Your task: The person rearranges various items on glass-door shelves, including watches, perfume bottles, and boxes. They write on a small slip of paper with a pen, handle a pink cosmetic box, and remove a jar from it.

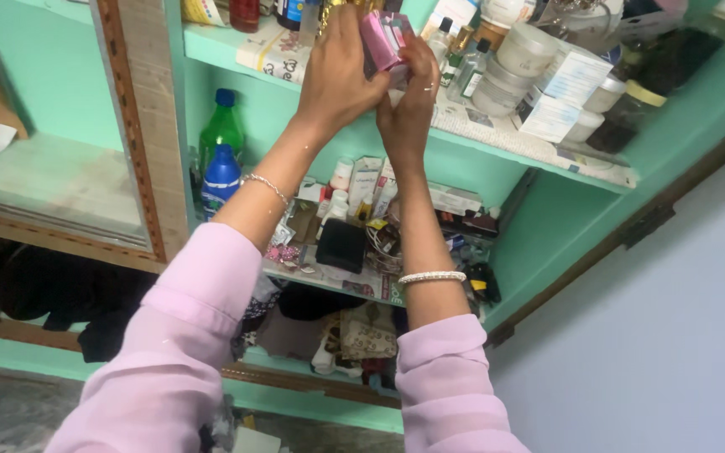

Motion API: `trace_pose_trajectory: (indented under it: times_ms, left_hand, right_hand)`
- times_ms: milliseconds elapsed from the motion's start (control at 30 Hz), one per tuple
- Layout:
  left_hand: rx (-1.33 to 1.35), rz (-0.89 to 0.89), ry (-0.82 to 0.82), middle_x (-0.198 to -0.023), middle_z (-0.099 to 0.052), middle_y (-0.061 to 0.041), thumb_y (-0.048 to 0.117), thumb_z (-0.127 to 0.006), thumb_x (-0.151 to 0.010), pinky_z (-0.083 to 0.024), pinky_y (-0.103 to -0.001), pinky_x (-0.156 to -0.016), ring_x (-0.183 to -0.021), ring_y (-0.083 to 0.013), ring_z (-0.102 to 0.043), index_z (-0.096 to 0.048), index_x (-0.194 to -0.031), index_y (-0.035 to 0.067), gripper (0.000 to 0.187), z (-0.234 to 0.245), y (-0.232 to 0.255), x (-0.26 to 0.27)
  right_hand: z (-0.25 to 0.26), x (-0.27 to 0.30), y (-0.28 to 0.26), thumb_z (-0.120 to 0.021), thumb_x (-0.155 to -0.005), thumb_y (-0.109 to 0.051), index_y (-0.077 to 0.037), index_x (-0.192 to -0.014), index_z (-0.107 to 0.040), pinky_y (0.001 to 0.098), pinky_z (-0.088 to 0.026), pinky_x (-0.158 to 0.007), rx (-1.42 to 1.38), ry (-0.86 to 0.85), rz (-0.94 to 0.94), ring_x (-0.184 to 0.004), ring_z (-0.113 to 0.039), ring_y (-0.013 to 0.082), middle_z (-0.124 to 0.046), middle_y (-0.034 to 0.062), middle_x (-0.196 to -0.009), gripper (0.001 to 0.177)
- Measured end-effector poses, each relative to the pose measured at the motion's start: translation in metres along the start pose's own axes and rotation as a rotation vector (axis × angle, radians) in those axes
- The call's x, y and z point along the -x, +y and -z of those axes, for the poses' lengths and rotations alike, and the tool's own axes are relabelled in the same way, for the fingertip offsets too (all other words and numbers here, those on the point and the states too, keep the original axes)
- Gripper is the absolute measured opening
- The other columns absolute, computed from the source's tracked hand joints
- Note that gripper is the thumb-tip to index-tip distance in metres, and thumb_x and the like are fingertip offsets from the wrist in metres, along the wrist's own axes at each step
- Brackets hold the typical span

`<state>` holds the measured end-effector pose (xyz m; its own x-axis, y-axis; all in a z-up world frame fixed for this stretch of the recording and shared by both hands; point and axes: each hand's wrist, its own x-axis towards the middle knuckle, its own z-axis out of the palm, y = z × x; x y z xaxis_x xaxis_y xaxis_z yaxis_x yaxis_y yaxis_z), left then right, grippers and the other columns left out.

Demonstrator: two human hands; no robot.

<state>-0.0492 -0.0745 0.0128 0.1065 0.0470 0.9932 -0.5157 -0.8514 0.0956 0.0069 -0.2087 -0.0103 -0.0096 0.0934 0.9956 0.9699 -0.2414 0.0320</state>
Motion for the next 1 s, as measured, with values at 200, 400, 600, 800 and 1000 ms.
trace_pose_trajectory:
  times_ms: [200,400,600,800,1000]
  left_hand:
    - [-0.029,0.080,-0.024,-0.130,-0.052,-0.031,0.013,-0.068,-0.087,-0.047,-0.053,-0.104,-0.120,-0.0516,-0.054,-0.039,-0.137,-0.007,0.062,0.003,0.002,0.008]
    - [-0.047,-0.201,-0.297,-0.129,-0.052,-0.032,0.009,-0.068,-0.084,-0.047,-0.052,-0.102,-0.119,-0.0504,-0.055,-0.042,-0.137,-0.008,0.062,0.085,0.014,0.000]
    - [-0.124,-0.433,-0.598,-0.111,-0.055,-0.024,0.013,-0.074,-0.075,-0.054,-0.048,-0.084,-0.102,-0.0428,-0.061,-0.047,-0.125,-0.010,0.061,0.156,0.058,-0.024]
    - [-0.055,-0.353,-0.711,-0.106,-0.054,-0.023,0.015,-0.076,-0.073,-0.055,-0.048,-0.076,-0.094,-0.0426,-0.063,-0.049,-0.114,-0.008,0.055,0.199,0.067,-0.006]
    - [0.051,-0.271,-0.746,-0.107,-0.057,-0.022,0.015,-0.076,-0.069,-0.054,-0.051,-0.074,-0.091,-0.0452,-0.064,-0.052,-0.118,-0.006,0.058,0.235,0.041,0.014]
  right_hand:
    - [-0.004,0.002,-0.011,-0.080,-0.095,-0.001,-0.012,-0.140,-0.050,0.0460,-0.042,-0.124,0.008,0.008,-0.023,-0.147,-0.046,0.0333,-0.051,0.0117,-0.150,0.055]
    - [0.042,-0.003,-0.065,-0.096,-0.066,-0.027,-0.010,-0.142,-0.040,0.0506,-0.039,-0.112,0.086,-0.194,0.168,-0.135,-0.041,0.0444,-0.043,0.0282,-0.146,0.096]
    - [0.069,-0.001,-0.111,-0.092,-0.085,-0.022,-0.004,-0.153,-0.042,0.0416,-0.057,-0.106,-0.186,-0.449,-0.165,-0.130,-0.066,0.0343,-0.055,0.0198,-0.143,0.085]
    - [0.064,0.030,-0.169,-0.087,-0.088,-0.020,0.000,-0.150,-0.045,0.0399,-0.056,-0.104,-0.342,-0.368,-0.272,-0.132,-0.063,0.0314,-0.054,0.0215,-0.143,0.077]
    - [0.059,0.026,-0.205,-0.088,-0.085,-0.022,-0.008,-0.148,-0.042,0.0391,-0.056,-0.098,-0.286,-0.626,-0.204,-0.126,-0.066,0.0320,-0.056,0.0197,-0.147,0.080]
